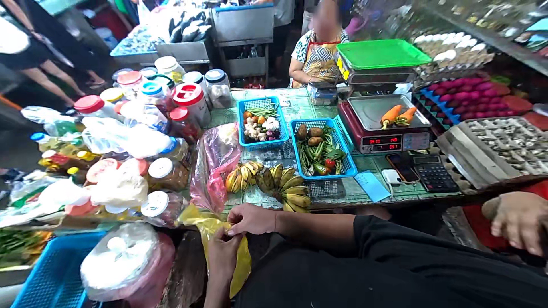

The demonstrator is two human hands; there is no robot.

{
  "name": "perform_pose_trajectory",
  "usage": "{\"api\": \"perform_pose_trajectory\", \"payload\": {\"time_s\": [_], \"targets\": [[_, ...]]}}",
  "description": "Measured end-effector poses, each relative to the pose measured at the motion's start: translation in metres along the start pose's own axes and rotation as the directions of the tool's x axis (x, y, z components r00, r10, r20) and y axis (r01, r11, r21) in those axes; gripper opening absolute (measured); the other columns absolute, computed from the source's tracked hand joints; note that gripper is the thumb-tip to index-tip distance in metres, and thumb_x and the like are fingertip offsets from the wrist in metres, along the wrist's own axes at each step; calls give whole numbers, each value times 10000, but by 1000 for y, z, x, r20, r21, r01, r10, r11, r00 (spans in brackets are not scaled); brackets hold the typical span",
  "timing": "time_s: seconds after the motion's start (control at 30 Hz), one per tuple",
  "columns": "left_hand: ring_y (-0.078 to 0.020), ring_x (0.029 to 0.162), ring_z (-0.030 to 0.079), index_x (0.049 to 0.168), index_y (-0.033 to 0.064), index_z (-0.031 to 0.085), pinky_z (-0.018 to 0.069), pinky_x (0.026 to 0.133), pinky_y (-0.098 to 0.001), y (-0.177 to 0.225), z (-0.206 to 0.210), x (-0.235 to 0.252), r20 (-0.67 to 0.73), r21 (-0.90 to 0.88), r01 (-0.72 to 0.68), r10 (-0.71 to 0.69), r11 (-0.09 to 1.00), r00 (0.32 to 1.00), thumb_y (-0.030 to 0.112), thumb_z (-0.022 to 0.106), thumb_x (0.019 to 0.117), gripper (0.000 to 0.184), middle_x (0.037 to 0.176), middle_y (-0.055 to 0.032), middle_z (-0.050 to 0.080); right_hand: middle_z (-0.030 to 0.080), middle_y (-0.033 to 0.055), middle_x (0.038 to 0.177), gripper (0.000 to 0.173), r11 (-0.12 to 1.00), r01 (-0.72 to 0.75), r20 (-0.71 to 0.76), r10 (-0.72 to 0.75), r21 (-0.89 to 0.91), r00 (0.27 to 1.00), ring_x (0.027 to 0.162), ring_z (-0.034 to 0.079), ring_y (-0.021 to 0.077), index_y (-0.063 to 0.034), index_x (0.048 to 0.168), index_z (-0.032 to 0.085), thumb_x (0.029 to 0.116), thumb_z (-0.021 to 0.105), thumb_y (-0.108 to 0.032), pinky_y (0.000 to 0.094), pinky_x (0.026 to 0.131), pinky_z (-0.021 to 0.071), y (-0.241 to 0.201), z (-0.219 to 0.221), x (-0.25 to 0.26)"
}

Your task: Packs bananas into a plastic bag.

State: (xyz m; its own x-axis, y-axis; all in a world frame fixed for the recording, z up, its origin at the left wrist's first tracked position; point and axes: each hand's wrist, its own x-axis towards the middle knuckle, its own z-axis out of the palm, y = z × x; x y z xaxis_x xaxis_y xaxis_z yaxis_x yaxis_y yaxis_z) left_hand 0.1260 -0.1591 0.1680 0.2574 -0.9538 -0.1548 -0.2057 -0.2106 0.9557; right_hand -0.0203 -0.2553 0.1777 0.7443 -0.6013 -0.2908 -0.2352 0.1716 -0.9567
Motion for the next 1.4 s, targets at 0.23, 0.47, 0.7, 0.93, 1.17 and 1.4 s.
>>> {"api": "perform_pose_trajectory", "payload": {"time_s": [0.23,0.47,0.7,0.93,1.17,1.4], "targets": [[-143,830,733,1021,129,702,629,735,-339,-28,-20,-21,194,-778,205,-83,594,978,194,749,816,220,936,-60,754,651,136,908,166,962,24,-61,-43,-273,997,820,635,216,24,1018,654,932,686,-114,425,774,537,15,-43,-20],[-122,757,694,1150,80,627,607,669,-314,-62,-102,-54,215,-284,161,-101,945,971,44,739,816,354,907,-54,719,649,131,1304,557,714,-347,-479,19,-608,878,1261,587,297,-87,1317,623,859,732,-384,527,1068,473,101,-86,-25],[-244,953,694,1113,42,712,565,896,-493,-98,-95,-67,87,324,317,-362,891,928,209,673,957,232,1030,-128,719,191,254,1677,1181,290,-361,-420,-174,-886,891,1558,151,444,17,1595,276,699,876,-465,691,1221,149,178,-105,-26],[-331,1096,676,1164,4,703,522,987,-560,-116,-64,-76,106,292,312,-355,904,929,208,646,981,280,1140,-206,705,154,340,1648,1093,166,-468,-490,-129,-868,862,1530,170,515,108,1564,240,727,855,-237,762,1162,187,167,-102,11],[-266,1021,687,1163,45,711,547,948,-505,-128,-69,-107,9,197,437,-447,878,894,216,613,995,258,1095,-149,712,463,368,1439,769,172,-504,-504,45,-847,863,1330,472,541,107,1351,532,784,825,-324,721,998,441,105,-124,11],[-138,649,628,1099,2,705,546,614,-334,-138,-71,-109,-173,-47,392,-394,919,902,164,621,1008,204,808,-71,690,683,270,1161,562,321,-671,-582,336,-668,741,1109,645,478,-41,1217,686,835,795,-439,718,904,491,59,-161,2]]}}
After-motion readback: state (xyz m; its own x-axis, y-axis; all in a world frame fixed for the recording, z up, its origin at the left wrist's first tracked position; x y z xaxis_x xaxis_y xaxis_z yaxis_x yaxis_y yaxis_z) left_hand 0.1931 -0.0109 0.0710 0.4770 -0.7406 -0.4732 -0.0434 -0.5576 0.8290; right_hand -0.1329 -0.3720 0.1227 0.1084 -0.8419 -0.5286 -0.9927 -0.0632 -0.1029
